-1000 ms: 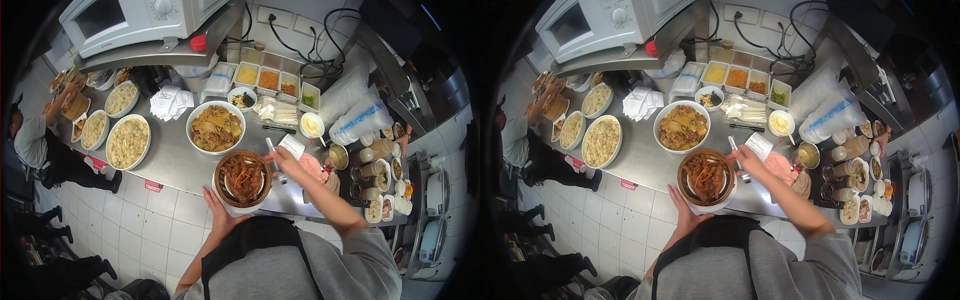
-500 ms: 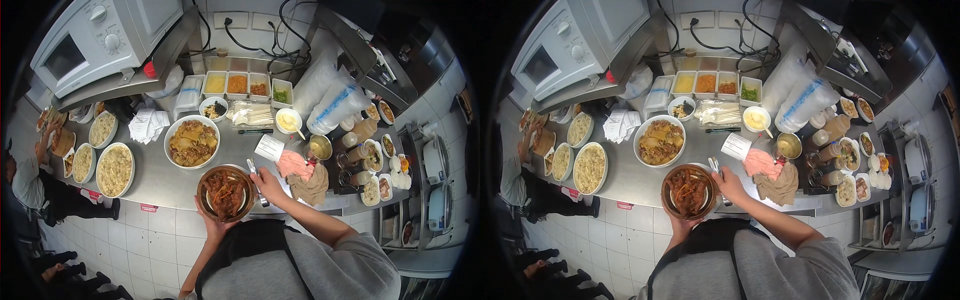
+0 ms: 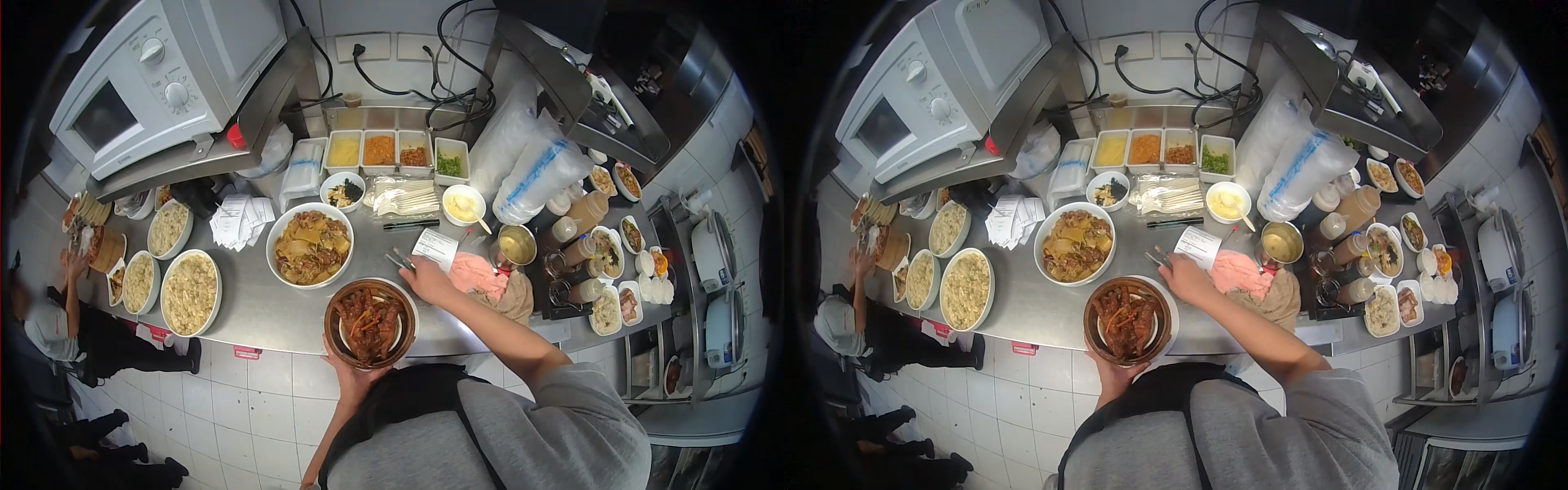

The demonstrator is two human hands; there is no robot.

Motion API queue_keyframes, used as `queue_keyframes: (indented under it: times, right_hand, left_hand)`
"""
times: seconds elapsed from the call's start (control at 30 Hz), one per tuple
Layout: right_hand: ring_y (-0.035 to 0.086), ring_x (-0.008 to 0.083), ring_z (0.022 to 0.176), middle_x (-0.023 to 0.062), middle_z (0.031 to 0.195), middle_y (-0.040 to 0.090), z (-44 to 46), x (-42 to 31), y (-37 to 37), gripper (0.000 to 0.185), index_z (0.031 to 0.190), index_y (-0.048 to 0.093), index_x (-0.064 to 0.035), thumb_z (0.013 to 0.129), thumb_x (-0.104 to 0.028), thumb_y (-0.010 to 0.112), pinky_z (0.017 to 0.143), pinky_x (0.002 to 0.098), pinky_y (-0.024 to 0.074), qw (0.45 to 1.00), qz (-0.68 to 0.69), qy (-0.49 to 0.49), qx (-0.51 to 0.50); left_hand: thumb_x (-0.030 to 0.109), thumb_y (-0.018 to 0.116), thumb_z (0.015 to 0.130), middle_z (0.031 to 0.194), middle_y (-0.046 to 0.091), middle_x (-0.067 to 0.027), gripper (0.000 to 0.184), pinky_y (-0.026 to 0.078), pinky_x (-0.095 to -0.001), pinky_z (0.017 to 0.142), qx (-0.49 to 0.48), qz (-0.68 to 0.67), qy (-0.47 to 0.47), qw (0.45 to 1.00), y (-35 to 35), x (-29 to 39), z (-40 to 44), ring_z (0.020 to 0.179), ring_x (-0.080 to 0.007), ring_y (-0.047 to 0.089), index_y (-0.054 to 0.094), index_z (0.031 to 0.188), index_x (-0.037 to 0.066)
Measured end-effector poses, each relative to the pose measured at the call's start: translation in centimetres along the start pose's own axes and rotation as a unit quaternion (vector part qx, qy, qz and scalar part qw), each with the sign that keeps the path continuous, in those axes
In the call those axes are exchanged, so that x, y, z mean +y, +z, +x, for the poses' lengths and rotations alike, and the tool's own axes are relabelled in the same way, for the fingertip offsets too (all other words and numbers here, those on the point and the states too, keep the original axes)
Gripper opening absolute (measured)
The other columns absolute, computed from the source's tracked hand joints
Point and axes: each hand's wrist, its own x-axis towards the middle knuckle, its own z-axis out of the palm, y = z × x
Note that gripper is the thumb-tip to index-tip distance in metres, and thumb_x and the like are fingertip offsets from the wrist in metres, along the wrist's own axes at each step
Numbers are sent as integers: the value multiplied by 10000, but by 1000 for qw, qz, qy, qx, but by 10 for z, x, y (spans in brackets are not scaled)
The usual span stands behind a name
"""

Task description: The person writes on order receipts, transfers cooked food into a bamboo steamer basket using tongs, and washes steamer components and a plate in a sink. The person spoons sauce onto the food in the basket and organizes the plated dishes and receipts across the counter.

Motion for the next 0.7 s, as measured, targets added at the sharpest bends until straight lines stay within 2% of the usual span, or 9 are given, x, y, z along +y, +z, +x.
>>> queue_keyframes:
  times: [0.1,0.2,0.3,0.33,0.37,0.4,0.5,0.6,0.7]
  right_hand:
    - [535,390,899,206,972,542,-7,-9,-5,315,1051,548,-4,828,-225,571,769,473,438,999,-22,-16,27]
    - [526,352,829,195,926,510,-17,2,-26,284,1031,550,-4,811,-180,588,714,441,441,976,-68,-85,188]
    - [531,259,636,147,795,513,-20,40,-33,222,1016,552,-8,819,-109,564,513,358,426,937,-151,-73,307]
    - [507,231,569,125,756,508,-19,43,-37,216,1022,556,-12,822,-93,553,460,337,392,977,40,48,206]
    - [484,204,503,104,717,503,-15,47,-42,214,1029,559,-17,825,-78,542,407,316,357,955,227,165,93]
    - [460,176,436,82,678,497,-13,46,-47,214,1036,563,-21,828,-62,531,354,295,322,874,402,272,-26]
    - [341,135,305,31,592,464,-7,44,-44,265,1095,554,-39,834,-46,509,277,293,212,860,434,269,16]
    - [469,130,456,66,724,530,-9,47,-54,282,1104,571,-43,828,-49,515,372,263,344,863,465,190,50]
    - [568,159,728,108,881,548,-7,66,-54,273,1069,599,-35,807,-44,523,599,268,470,912,400,41,84]
  left_hand:
    - [272,905,394,1308,274,-145,1248,111,-515,1049,-27,224,19,974,-16,-9,-2,1260,-290,276,120,1336,40]
    - [353,887,427,1375,173,-189,1293,0,-594,1023,-37,291,5,956,-27,-26,-11,1324,-362,129,55,1365,37]
    - [427,854,472,1428,51,-213,1324,-28,-632,999,-50,370,-32,927,-24,-19,-12,1337,-422,-3,-19,1389,37]
    - [442,843,486,1435,23,-217,1325,-30,-639,994,-52,394,-29,917,-22,-21,-13,1334,-432,-23,-35,1390,34]
    - [457,832,500,1443,-5,-220,1326,-33,-646,988,-55,417,-24,907,-21,-23,-12,1331,-443,-44,-52,1391,30]
    - [472,821,514,1451,-33,-224,1327,-35,-653,983,-59,440,-19,896,-18,-21,-10,1328,-454,-65,-69,1393,27]
    - [491,807,526,1455,-41,-230,1317,-18,-664,976,-108,510,-57,852,-3,-11,-1,1327,-461,-67,-64,1396,22]
    - [461,800,555,1458,-46,-238,1280,5,-657,986,-144,487,-64,859,7,1,9,1329,-459,-68,-53,1399,15]
    - [412,790,585,1458,-31,-243,1239,25,-640,1001,-150,440,-44,884,-5,-8,8,1339,-438,-53,-54,1398,9]
